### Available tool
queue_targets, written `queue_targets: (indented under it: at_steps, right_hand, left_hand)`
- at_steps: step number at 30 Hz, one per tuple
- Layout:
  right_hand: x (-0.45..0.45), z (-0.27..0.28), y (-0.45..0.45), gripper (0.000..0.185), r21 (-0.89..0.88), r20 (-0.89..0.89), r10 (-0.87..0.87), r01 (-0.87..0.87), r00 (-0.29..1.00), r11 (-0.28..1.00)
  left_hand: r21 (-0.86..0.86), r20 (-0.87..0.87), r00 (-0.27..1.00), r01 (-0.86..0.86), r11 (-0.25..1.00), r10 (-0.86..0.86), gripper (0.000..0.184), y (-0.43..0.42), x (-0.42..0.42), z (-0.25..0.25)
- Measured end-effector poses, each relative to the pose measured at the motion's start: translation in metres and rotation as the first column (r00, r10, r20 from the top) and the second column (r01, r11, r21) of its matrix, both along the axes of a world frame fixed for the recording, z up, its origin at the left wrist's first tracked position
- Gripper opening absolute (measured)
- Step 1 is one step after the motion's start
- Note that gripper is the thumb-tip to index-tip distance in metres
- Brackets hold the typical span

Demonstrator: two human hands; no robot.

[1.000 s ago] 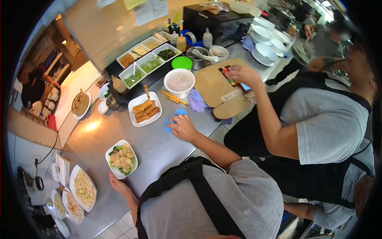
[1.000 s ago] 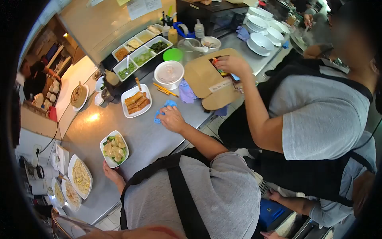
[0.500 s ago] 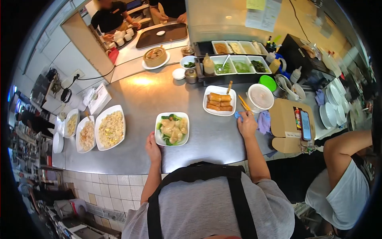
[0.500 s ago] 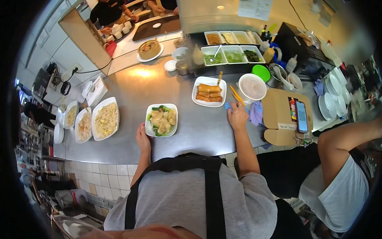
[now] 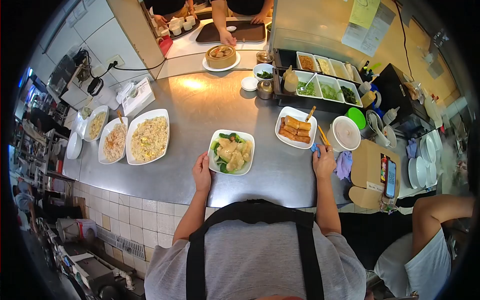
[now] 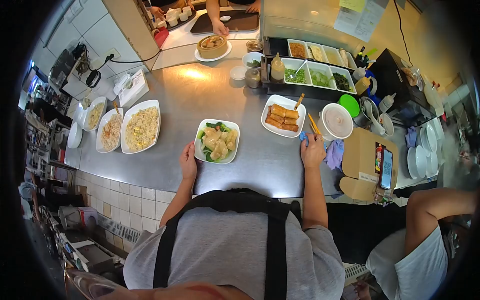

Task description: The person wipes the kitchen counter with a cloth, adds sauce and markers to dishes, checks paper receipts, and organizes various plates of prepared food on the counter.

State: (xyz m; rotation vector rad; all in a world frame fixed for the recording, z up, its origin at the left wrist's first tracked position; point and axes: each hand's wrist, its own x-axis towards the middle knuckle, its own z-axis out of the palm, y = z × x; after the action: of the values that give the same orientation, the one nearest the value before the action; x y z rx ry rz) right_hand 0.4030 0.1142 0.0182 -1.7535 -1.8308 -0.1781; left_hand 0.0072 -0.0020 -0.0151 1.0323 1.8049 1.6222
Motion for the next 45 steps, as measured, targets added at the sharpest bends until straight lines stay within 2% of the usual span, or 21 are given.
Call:
queue_targets:
  at_steps: [1,4,7,10,12,13,15,17,19,21,24,27,30,33,36,45]
  right_hand:
    - [-0.001,0.001,0.000,0.018,-0.008,0.000,-0.002,0.002,1.000,1.000]
    - [0.000,-0.001,0.000,0.018,0.024,-0.005,0.010,-0.010,1.000,1.000]
    - [0.000,-0.002,0.000,0.018,0.004,-0.015,0.005,-0.005,1.000,1.000]
    - [0.000,-0.004,0.001,0.018,0.003,-0.018,0.000,0.000,1.000,1.000]
    - [-0.013,-0.008,0.002,0.019,0.008,-0.050,0.034,-0.034,0.998,0.999]
    - [-0.001,-0.003,-0.001,0.019,0.031,-0.056,-0.025,0.027,0.998,0.999]
    - [0.000,-0.003,0.000,0.021,0.018,-0.051,-0.043,0.044,0.998,0.999]
    - [0.004,-0.005,-0.002,0.022,0.005,-0.058,-0.039,0.039,0.998,0.999]
    - [0.004,-0.003,-0.004,0.021,-0.010,-0.072,-0.054,0.053,0.996,0.999]
    - [0.005,-0.007,-0.002,0.020,0.022,-0.080,-0.044,0.046,0.996,0.999]
    - [0.005,-0.007,-0.003,0.020,0.036,-0.072,-0.027,0.030,0.997,0.999]
    - [0.005,-0.003,-0.005,0.019,0.009,-0.101,-0.013,0.014,0.995,1.000]
    - [0.005,-0.006,-0.004,0.019,0.003,-0.093,-0.034,0.034,0.995,0.999]
    - [0.005,-0.008,-0.003,0.018,0.075,-0.069,-0.032,0.037,0.997,0.997]
    - [0.004,-0.007,-0.003,0.018,0.063,-0.085,-0.036,0.041,0.996,0.997]
    - [0.002,-0.001,-0.007,0.019,0.002,-0.068,-0.060,0.061,0.996,0.998]
  left_hand:
    - [0.002,-0.006,1.000,0.004,1.000,-0.004,0.032,0.000,0.001,0.001]
    - [-0.075,0.129,0.991,0.049,0.996,-0.039,0.029,-0.005,0.004,0.015]
    - [-0.015,0.069,0.997,0.037,0.999,-0.036,0.027,-0.002,-0.001,0.005]
    - [-0.126,0.188,0.982,0.060,0.990,-0.035,0.027,-0.007,0.005,0.025]
    - [-0.027,0.047,0.999,-0.016,0.999,0.017,0.028,-0.017,-0.007,0.006]
    - [0.047,-0.011,1.000,0.029,0.998,-0.028,0.028,-0.001,0.000,-0.001]
    - [-0.040,0.069,0.996,0.057,0.998,-0.054,0.031,-0.006,0.012,0.026]
    - [-0.006,0.002,0.999,0.049,0.999,-0.049,0.033,-0.002,0.004,0.001]
    - [-0.052,0.013,0.999,0.050,0.997,-0.049,0.035,-0.001,-0.002,-0.009]
    - [-0.021,0.092,0.992,0.086,0.996,-0.084,0.037,0.000,-0.001,-0.003]
    - [-0.087,0.090,0.993,0.084,0.993,-0.077,0.037,-0.003,0.008,0.019]
    - [-0.009,0.056,0.993,0.100,0.995,-0.099,0.038,0.002,0.003,0.007]
    - [-0.029,0.077,0.990,0.121,0.992,-0.119,0.038,-0.002,0.008,0.017]
    - [-0.037,0.092,0.989,0.120,0.992,-0.116,0.039,-0.002,0.011,0.022]
    - [-0.021,0.105,0.983,0.153,0.988,-0.150,0.039,-0.002,0.013,0.026]
    - [-0.041,0.086,0.990,0.115,0.992,-0.111,0.040,0.000,0.011,0.018]
